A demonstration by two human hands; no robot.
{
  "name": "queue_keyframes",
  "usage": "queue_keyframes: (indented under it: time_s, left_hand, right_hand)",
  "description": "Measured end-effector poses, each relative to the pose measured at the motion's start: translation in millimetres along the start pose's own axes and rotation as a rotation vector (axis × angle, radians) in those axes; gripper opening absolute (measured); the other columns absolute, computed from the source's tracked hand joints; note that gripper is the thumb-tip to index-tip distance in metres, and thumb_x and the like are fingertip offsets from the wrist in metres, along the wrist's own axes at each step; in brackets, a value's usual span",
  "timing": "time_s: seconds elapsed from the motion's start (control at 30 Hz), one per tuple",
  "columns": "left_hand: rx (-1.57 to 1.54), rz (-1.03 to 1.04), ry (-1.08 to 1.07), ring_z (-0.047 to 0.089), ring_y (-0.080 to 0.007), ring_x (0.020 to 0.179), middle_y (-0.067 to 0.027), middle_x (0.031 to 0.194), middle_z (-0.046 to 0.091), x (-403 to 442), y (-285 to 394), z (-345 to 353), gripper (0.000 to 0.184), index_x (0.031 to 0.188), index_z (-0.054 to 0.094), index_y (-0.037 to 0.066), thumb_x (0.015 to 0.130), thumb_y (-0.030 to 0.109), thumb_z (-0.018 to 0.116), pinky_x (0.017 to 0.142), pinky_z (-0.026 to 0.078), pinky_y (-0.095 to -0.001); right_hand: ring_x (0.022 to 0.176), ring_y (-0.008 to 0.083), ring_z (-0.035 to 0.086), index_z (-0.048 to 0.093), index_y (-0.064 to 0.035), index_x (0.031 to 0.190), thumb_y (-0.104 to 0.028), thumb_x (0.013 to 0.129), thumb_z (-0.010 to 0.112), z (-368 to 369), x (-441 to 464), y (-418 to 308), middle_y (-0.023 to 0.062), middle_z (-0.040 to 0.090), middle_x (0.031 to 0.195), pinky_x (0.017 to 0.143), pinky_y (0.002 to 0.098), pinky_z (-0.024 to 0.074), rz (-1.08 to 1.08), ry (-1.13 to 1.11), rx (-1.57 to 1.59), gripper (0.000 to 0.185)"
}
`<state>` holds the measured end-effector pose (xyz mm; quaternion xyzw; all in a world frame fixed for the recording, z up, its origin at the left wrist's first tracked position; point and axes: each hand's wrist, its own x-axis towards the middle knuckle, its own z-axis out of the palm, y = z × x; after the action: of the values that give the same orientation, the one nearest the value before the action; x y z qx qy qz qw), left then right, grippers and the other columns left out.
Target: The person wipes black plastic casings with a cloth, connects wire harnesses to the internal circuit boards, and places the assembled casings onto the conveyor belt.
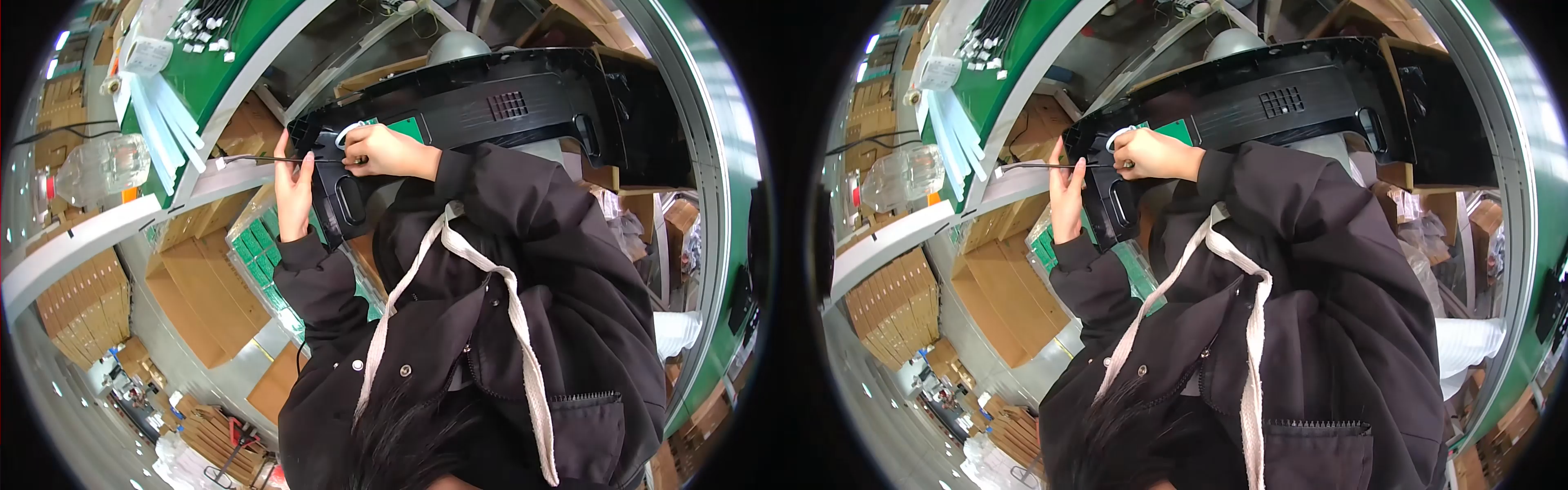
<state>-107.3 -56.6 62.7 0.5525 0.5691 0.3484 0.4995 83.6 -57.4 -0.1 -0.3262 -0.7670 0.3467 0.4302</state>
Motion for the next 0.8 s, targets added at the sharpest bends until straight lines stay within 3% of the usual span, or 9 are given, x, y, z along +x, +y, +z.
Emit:
queue_keyframes:
  time_s: [0.03, 0.17, 0.2, 0.3, 0.4, 0.53, 0.67, 0.8]
  left_hand:
    - [0.064, 0.042, 0.016, 0.035, -0.0020, 0.064, 0.0061, 0.076, 0.042, 4, -7, 1, 0.056, 0.139, 0.031, 0.014, 0.089, 0.008, 0.056, 0.056, 0.030, -0.0175]
    - [-0.026, 0.061, 0.064, 0.047, -0.0043, 0.077, -0.0015, 0.102, 0.052, 3, -6, 8, 0.063, 0.137, 0.033, 0.012, 0.083, -0.006, 0.058, 0.066, 0.039, -0.0176]
    - [-0.020, 0.110, 0.079, 0.051, -0.0106, 0.095, -0.0071, 0.122, 0.047, 1, -4, 11, 0.067, 0.137, 0.033, 0.013, 0.079, -0.012, 0.057, 0.077, 0.042, -0.0205]
    - [0.103, 0.072, 0.105, 0.048, -0.0150, 0.107, -0.0086, 0.127, 0.044, -4, 5, 15, 0.070, 0.137, 0.033, 0.013, 0.077, -0.014, 0.056, 0.084, 0.042, -0.0237]
    - [0.151, 0.097, 0.149, 0.053, -0.0109, 0.087, -0.0074, 0.106, 0.055, -5, 8, 18, 0.070, 0.136, 0.034, 0.015, 0.076, -0.015, 0.054, 0.073, 0.043, -0.0223]
    - [0.183, 0.230, 0.134, 0.051, -0.0085, 0.080, -0.0058, 0.096, 0.054, -2, 8, 18, 0.064, 0.137, 0.034, 0.014, 0.081, -0.009, 0.054, 0.068, 0.042, -0.0208]
    - [0.208, 0.202, 0.144, 0.046, -0.0061, 0.075, -0.0023, 0.089, 0.048, -6, 19, 20, 0.059, 0.136, 0.036, 0.011, 0.083, -0.006, 0.055, 0.066, 0.042, -0.0195]
    - [0.167, 0.196, 0.136, 0.046, -0.0069, 0.077, -0.0029, 0.092, 0.048, -8, 15, 20, 0.059, 0.136, 0.036, 0.011, 0.083, -0.006, 0.055, 0.068, 0.043, -0.0202]
  right_hand:
    - [0.070, 0.0261, 0.059, 0.064, -0.0008, 0.074, -0.009, 0.066, 0.069, 0, 0, 1, 0.0092, 0.055, 0.078, 0.065, 0.0339, 0.0489, 0.015, -0.008, 0.008, 0.012]
    - [0.070, 0.0255, 0.059, 0.063, -0.0018, 0.071, -0.009, 0.064, 0.068, 3, -1, 3, 0.0086, 0.055, 0.077, 0.064, 0.0335, 0.0485, -0.007, -0.009, -0.004, 0.012]
    - [0.074, 0.0242, 0.059, 0.063, -0.0013, 0.073, -0.009, 0.066, 0.071, 4, -2, 3, 0.0075, 0.055, 0.078, 0.066, 0.0334, 0.0495, -0.017, -0.028, -0.038, 0.013]
    - [0.073, 0.0244, 0.058, 0.062, -0.0012, 0.071, -0.008, 0.065, 0.071, 6, -1, 5, 0.0073, 0.054, 0.077, 0.066, 0.0338, 0.0490, -0.063, -0.001, -0.011, 0.014]
    - [0.072, 0.0249, 0.058, 0.061, -0.0010, 0.070, -0.008, 0.064, 0.072, 5, -1, 5, 0.0073, 0.054, 0.076, 0.065, 0.0341, 0.0486, -0.082, 0.034, 0.008, 0.014]
    - [0.072, 0.0246, 0.058, 0.060, -0.0003, 0.070, -0.007, 0.065, 0.072, 2, 0, 4, 0.0073, 0.053, 0.076, 0.065, 0.0341, 0.0484, -0.153, 0.110, 0.029, 0.014]
    - [0.071, 0.0242, 0.058, 0.060, 0.0000, 0.069, -0.008, 0.066, 0.071, 3, 2, 2, 0.0073, 0.053, 0.075, 0.064, 0.0342, 0.0481, -0.141, 0.119, 0.052, 0.014]
    - [0.071, 0.0243, 0.057, 0.060, 0.0001, 0.069, -0.008, 0.066, 0.071, 5, 2, 3, 0.0074, 0.052, 0.074, 0.064, 0.0342, 0.0473, -0.117, 0.077, 0.041, 0.014]
